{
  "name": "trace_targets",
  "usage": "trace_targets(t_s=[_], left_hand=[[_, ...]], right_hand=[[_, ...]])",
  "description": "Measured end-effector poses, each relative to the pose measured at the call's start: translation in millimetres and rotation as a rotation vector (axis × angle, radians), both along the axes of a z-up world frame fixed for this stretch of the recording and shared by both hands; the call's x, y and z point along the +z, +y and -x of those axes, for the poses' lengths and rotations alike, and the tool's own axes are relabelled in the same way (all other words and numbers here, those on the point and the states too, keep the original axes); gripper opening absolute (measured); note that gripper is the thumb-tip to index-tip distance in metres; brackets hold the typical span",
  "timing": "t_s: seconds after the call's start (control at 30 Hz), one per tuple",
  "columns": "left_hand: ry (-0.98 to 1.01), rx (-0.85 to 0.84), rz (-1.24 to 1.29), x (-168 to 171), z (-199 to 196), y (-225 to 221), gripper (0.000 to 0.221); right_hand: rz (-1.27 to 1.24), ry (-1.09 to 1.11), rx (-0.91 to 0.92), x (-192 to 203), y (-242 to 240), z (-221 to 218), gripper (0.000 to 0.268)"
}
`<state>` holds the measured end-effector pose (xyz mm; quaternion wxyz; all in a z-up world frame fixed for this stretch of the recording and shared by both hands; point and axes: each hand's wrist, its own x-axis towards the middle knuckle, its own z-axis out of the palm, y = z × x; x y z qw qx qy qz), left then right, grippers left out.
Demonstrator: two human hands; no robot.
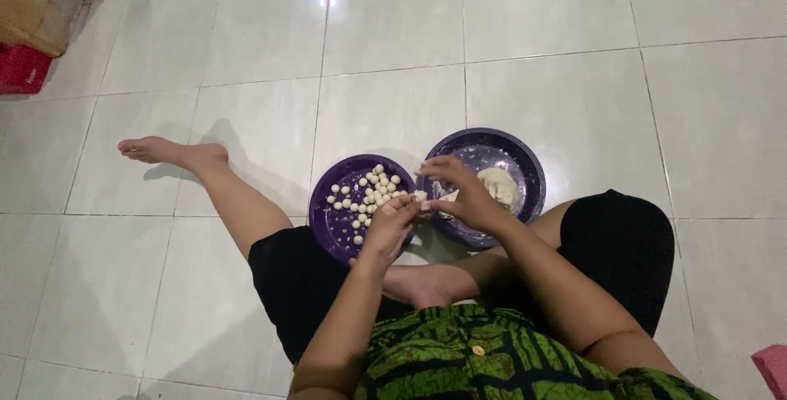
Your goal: Pinching small pieces of dough from a bowl and rolling them into small balls between the palms before placing them in another bowl.
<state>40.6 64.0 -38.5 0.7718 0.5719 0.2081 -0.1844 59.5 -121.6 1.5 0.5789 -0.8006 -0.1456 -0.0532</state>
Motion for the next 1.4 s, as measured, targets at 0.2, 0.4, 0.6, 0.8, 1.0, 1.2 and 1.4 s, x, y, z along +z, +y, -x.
trace_targets(t_s=[0.2,0.4,0.6,0.8,1.0,1.2,1.4], left_hand=[[-0.04,-0.201,0.101,0.1,-2.2,9.3,0.006],[-0.115,-0.132,0.209,-14.5,6.8,-6.0,0.055],[-0.012,-0.036,0.572,58.5,11.8,-32.0,0.069],[0.001,-0.039,0.486,26.1,15.7,-30.5,0.054],[0.101,0.163,0.523,-47.8,18.6,-36.9,0.035],[0.218,0.226,1.119,38.1,7.0,-47.0,0.03],[-0.259,-0.055,-0.184,121.6,54.8,-84.9,0.064]], right_hand=[[-0.073,-0.14,0.324,5.9,-5.2,5.4,0.026],[0.009,-0.187,0.235,1.7,0.8,7.3,0.021],[0.491,-0.612,0.158,-15.0,17.0,13.3,0.042],[0.597,-0.717,0.059,-15.7,13.8,15.5,0.06],[0.228,-0.274,-0.115,-14.6,25.8,22.3,0.051],[-0.396,-0.132,0.025,27.3,57.0,55.9,0.075],[-0.401,0.324,0.057,11.9,36.6,25.1,0.084]])
